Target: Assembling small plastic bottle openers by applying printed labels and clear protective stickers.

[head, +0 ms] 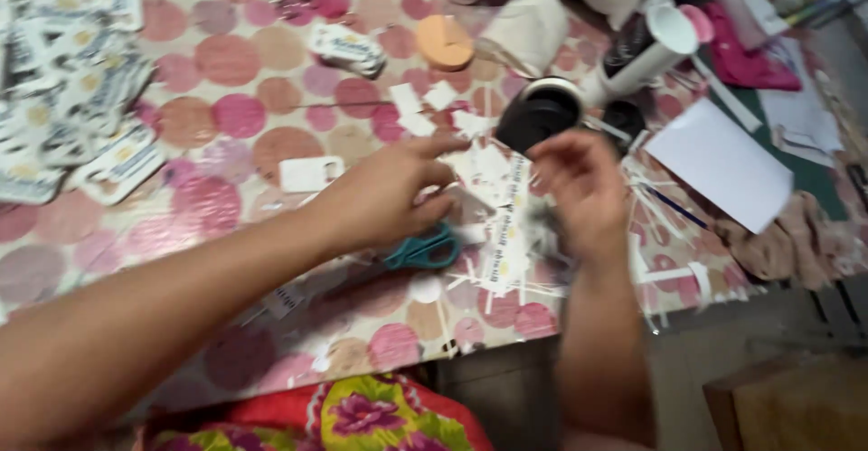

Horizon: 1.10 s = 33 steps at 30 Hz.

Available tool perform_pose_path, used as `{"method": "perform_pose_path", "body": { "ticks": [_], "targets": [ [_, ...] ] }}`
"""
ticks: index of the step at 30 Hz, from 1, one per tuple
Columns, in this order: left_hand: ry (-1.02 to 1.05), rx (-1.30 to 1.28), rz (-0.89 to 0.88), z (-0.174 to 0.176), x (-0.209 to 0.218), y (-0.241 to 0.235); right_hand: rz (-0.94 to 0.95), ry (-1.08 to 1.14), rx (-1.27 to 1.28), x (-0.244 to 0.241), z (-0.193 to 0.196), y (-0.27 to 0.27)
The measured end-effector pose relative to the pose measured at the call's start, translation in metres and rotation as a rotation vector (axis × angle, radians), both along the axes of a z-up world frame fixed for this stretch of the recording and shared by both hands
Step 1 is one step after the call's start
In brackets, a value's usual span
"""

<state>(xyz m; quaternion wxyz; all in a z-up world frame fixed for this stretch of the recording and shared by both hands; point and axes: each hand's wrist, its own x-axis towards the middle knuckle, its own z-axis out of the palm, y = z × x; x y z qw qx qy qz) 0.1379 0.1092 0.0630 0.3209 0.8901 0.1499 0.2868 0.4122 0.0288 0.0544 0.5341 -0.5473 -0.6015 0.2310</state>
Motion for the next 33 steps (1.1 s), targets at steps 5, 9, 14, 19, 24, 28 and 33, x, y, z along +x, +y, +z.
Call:
{"method": "perform_pose_path", "body": {
  "ticks": [5,9,14,19,24,28,33],
  "targets": [
    [0.008,0.743,0.060,-0.041,0.150,0.069,-0.350,-0.680,-0.251,0.143,0.007,0.057],
    [0.119,0.904,0.110,-0.050,0.217,0.102,-0.180,-0.698,-0.569,0.135,0.028,0.064],
    [0.187,0.826,0.015,-0.054,0.240,0.109,-0.229,-0.513,-0.634,0.210,-0.023,0.098],
    [0.223,0.963,0.023,-0.076,0.284,0.118,-0.189,-0.460,-0.588,0.214,0.022,0.061],
    [0.387,0.828,-0.115,-0.102,0.340,0.102,-0.226,-0.625,-0.757,0.249,0.004,0.045],
    [0.449,0.842,-0.143,-0.086,0.335,0.090,-0.255,-0.686,-0.766,0.231,-0.010,0.038],
    [0.557,0.824,-0.158,-0.064,0.320,0.085,-0.518,-0.966,-0.902,0.219,-0.043,0.038]
  ]
}}
